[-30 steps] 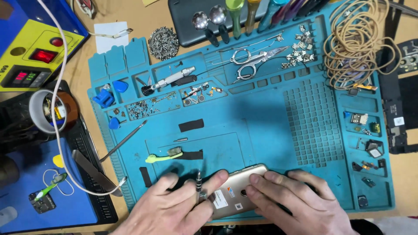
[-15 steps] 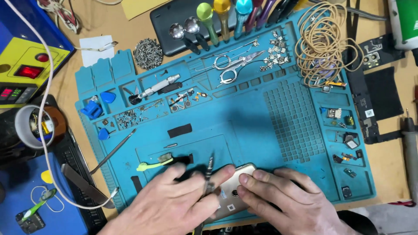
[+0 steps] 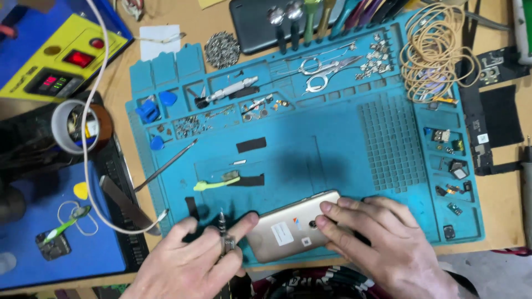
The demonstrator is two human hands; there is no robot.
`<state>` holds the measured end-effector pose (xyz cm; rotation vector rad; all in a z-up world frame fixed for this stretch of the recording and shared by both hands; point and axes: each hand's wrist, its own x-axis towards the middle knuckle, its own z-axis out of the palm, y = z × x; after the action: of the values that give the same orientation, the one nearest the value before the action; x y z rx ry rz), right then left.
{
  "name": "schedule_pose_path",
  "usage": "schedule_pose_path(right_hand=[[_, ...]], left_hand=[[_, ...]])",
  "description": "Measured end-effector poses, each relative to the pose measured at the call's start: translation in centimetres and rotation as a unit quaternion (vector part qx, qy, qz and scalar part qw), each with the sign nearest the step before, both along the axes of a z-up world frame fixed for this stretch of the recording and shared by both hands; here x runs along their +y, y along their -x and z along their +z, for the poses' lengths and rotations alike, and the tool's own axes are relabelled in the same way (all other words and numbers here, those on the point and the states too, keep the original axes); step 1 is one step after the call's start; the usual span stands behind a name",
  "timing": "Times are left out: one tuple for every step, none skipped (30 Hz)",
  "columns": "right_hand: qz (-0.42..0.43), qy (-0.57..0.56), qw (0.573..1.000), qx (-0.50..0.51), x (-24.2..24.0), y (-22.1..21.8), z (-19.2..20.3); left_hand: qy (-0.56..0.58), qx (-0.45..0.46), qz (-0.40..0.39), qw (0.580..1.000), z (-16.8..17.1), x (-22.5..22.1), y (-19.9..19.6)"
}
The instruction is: The person is finishing a phone repair by aligning the back cover and securing it with several rubber bands to allow the adhesive to set.
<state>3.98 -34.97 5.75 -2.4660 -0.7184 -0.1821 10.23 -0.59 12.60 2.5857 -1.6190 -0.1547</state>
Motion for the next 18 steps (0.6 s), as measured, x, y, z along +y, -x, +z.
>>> schedule_pose_path(right_hand=[[0.007, -0.001, 1.000, 0.004, 0.1, 0.0, 0.0], [0.007, 0.015, 1.000, -0.009, 0.1, 0.1, -0.1], [0.007, 0.033, 0.999, -0.025, 0.1, 0.1, -0.1], [0.013, 0.034, 0.999, -0.023, -0.1, 0.1, 0.0], [0.022, 0.051, 0.998, -0.008, -0.3, 0.0, 0.1], [0.030, 0.068, 0.997, 0.007, -0.5, -0.1, 0.2], [0.031, 0.072, 0.997, 0.006, -0.7, -0.6, 0.3], [0.049, 0.052, 0.997, 0.004, -0.9, -1.0, 0.5], [0.065, 0.029, 0.997, 0.003, -1.0, -1.4, 0.5], [0.065, 0.031, 0.997, 0.002, -0.9, -1.6, 0.4], [0.073, 0.015, 0.997, 0.011, -1.0, -2.0, 0.3], [0.082, -0.001, 0.996, 0.021, -1.1, -2.3, 0.2], [0.084, -0.001, 0.996, 0.018, -1.2, -2.5, 0.0], [0.096, -0.018, 0.995, 0.011, -1.3, -2.8, -0.3], [0.104, -0.035, 0.994, 0.007, -1.5, -2.8, -0.8], [0.103, -0.035, 0.994, 0.008, -1.5, -2.9, -0.8], [0.114, -0.044, 0.992, 0.019, -1.5, -3.0, -0.9], [0.125, -0.053, 0.990, 0.030, -1.7, -3.2, -1.0]], left_hand=[[-0.001, 0.004, 0.007, 1.000, -0.3, 0.4, 0.6], [0.030, -0.019, 0.034, 0.999, -0.7, 0.8, 1.2], [0.062, -0.044, 0.061, 0.995, -1.1, 1.2, 1.7], [0.063, -0.043, 0.067, 0.995, -1.5, 1.3, 2.6], [0.103, -0.029, 0.089, 0.990, -2.1, 1.4, 3.3], [0.144, -0.015, 0.112, 0.983, -2.6, 1.4, 3.9], [0.148, -0.016, 0.113, 0.982, -2.8, 0.9, 4.2], [0.174, -0.021, 0.111, 0.978, -3.0, 0.5, 4.4], [0.197, -0.027, 0.108, 0.974, -3.2, 0.1, 4.7], [0.199, -0.027, 0.108, 0.974, -3.6, 0.0, 4.9], [0.214, -0.016, 0.094, 0.972, -3.9, -0.2, 5.0], [0.228, -0.006, 0.080, 0.970, -4.3, -0.5, 5.1], [0.228, -0.009, 0.081, 0.970, -4.8, -0.5, 5.0], [0.241, 0.020, 0.085, 0.966, -5.3, -0.6, 4.8], [0.255, 0.053, 0.087, 0.962, -6.0, -0.8, 4.7], [0.254, 0.054, 0.086, 0.962, -5.8, -0.8, 4.6], [0.256, 0.076, 0.085, 0.960, -5.6, -0.8, 4.4], [0.258, 0.098, 0.085, 0.957, -5.5, -0.9, 4.1]])
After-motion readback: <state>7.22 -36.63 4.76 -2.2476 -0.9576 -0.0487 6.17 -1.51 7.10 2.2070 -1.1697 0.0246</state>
